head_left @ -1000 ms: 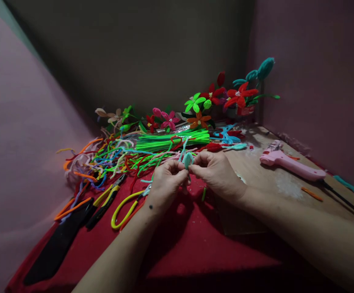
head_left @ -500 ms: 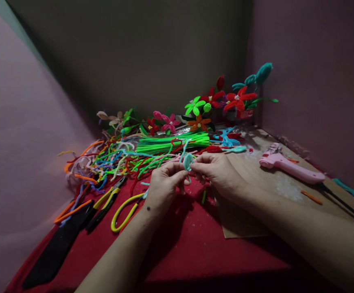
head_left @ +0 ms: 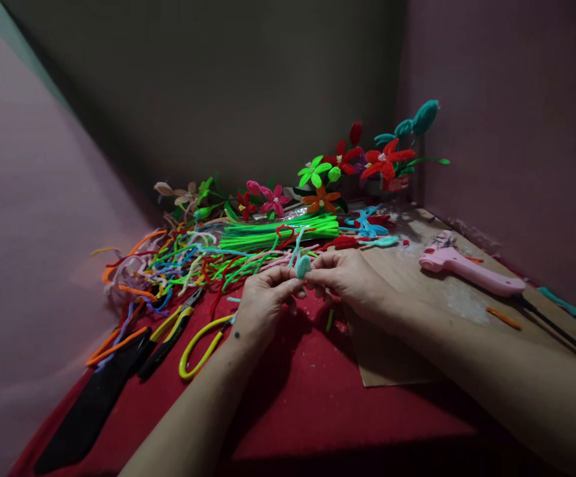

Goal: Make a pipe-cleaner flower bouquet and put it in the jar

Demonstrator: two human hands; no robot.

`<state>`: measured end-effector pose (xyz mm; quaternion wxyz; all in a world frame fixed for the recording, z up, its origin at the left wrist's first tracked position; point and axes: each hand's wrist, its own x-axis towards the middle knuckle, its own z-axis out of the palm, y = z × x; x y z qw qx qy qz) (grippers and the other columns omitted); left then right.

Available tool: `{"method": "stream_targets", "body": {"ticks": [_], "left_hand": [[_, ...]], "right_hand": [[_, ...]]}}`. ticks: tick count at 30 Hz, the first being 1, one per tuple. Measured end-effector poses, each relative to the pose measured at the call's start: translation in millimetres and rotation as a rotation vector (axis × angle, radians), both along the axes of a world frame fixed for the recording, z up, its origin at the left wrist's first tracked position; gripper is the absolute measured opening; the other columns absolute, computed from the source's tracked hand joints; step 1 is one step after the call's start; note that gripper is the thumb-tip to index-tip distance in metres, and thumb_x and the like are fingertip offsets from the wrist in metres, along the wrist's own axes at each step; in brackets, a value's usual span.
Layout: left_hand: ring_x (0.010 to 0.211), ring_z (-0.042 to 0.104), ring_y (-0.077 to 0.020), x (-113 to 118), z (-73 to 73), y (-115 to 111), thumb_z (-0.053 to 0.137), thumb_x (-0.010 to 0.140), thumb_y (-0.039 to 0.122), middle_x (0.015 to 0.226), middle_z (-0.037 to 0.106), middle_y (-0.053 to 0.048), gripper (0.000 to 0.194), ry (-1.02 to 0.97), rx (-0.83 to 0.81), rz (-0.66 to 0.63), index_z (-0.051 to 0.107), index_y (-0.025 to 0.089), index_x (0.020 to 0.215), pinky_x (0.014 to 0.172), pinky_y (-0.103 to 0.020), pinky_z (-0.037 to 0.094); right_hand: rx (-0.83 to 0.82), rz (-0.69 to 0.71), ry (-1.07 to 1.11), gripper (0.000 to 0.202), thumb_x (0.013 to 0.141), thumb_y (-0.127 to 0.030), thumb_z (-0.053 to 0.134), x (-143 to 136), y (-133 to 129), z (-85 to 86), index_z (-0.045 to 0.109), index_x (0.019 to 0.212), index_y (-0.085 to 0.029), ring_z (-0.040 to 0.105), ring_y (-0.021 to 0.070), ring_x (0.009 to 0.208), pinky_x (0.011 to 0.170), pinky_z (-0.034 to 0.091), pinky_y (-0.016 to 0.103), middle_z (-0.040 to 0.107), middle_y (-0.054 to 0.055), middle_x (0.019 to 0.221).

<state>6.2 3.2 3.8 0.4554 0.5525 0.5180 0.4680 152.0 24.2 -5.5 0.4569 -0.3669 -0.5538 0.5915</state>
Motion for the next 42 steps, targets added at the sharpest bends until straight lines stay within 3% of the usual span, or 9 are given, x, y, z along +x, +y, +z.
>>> {"method": "stream_targets", "body": {"ticks": [7, 15, 21, 24, 30, 36, 42], "left_hand": [[0.044, 0.048, -0.0079, 3, 1.5, -4, 0.065, 0.066, 0.020, 0.052, 0.058, 0.000, 0.009, 0.043, 0.034, -0.015, 0.062, 0.012, 0.065, 0.047, -0.020, 0.040], [0.050, 0.053, -0.0100, 7, -4.9, -3, 0.066, 0.065, 0.016, 0.058, 0.058, 0.002, 0.014, -0.011, 0.111, -0.033, 0.056, 0.015, 0.074, 0.047, -0.021, 0.042], [0.050, 0.053, -0.0080, 12, -8.1, -5, 0.066, 0.066, 0.014, 0.060, 0.056, 0.004, 0.019, 0.029, 0.189, -0.041, 0.052, 0.017, 0.079, 0.047, -0.019, 0.043], [0.048, 0.054, -0.0091, 11, -5.4, -5, 0.067, 0.065, 0.017, 0.058, 0.056, 0.004, 0.022, -0.031, 0.174, -0.018, 0.051, 0.016, 0.080, 0.043, -0.020, 0.043], [0.048, 0.056, -0.0103, 6, -0.9, -4, 0.072, 0.061, 0.022, 0.065, 0.059, 0.002, 0.028, -0.130, 0.160, 0.082, 0.052, 0.014, 0.080, 0.039, -0.020, 0.042], [0.048, 0.055, -0.0096, 9, -3.0, -6, 0.067, 0.065, 0.018, 0.061, 0.057, 0.003, 0.022, -0.030, 0.229, 0.071, 0.052, 0.015, 0.080, 0.041, -0.019, 0.042], [0.053, 0.054, -0.0095, 8, -14.4, -7, 0.060, 0.072, 0.016, 0.067, 0.055, 0.004, 0.014, 0.105, 0.359, 0.077, 0.050, 0.018, 0.081, 0.046, -0.021, 0.043]], "right_hand": [[0.035, -0.069, 0.217, 0.009, 0.067, -0.022, 0.063, 0, 0, 3.4, 0.061, 0.069, -0.014, 0.048, 0.0067, 0.050, 0.048, 0.037, 0.021, 0.059, -0.001, 0.062], [0.000, -0.092, 0.205, 0.018, 0.068, -0.028, 0.065, 0, 4, -0.3, 0.060, 0.062, -0.012, 0.040, 0.0051, 0.042, 0.042, 0.031, 0.021, 0.054, -0.002, 0.052], [-0.108, -0.083, 0.281, 0.019, 0.064, -0.029, 0.070, 0, 7, -5.1, 0.061, 0.070, -0.013, 0.045, 0.0051, 0.042, 0.042, 0.033, 0.020, 0.057, -0.001, 0.056], [-0.073, -0.031, 0.337, 0.019, 0.066, -0.029, 0.068, 0, 5, -5.0, 0.062, 0.075, -0.013, 0.048, 0.0063, 0.047, 0.047, 0.037, 0.021, 0.059, 0.000, 0.062], [-0.076, 0.004, 0.215, 0.016, 0.063, -0.024, 0.066, -5, -4, -2.8, 0.055, 0.057, -0.013, 0.042, 0.0067, 0.044, 0.045, 0.032, 0.023, 0.052, -0.002, 0.051], [-0.073, 0.009, 0.159, 0.011, 0.061, -0.015, 0.057, -9, -4, -5.0, 0.051, 0.052, -0.015, 0.041, 0.0068, 0.042, 0.043, 0.030, 0.022, 0.049, -0.003, 0.048], [-0.103, 0.033, 0.139, 0.007, 0.059, -0.011, 0.050, -9, -4, -6.0, 0.051, 0.054, -0.015, 0.040, 0.0069, 0.040, 0.039, 0.029, 0.021, 0.046, -0.003, 0.045]]}}
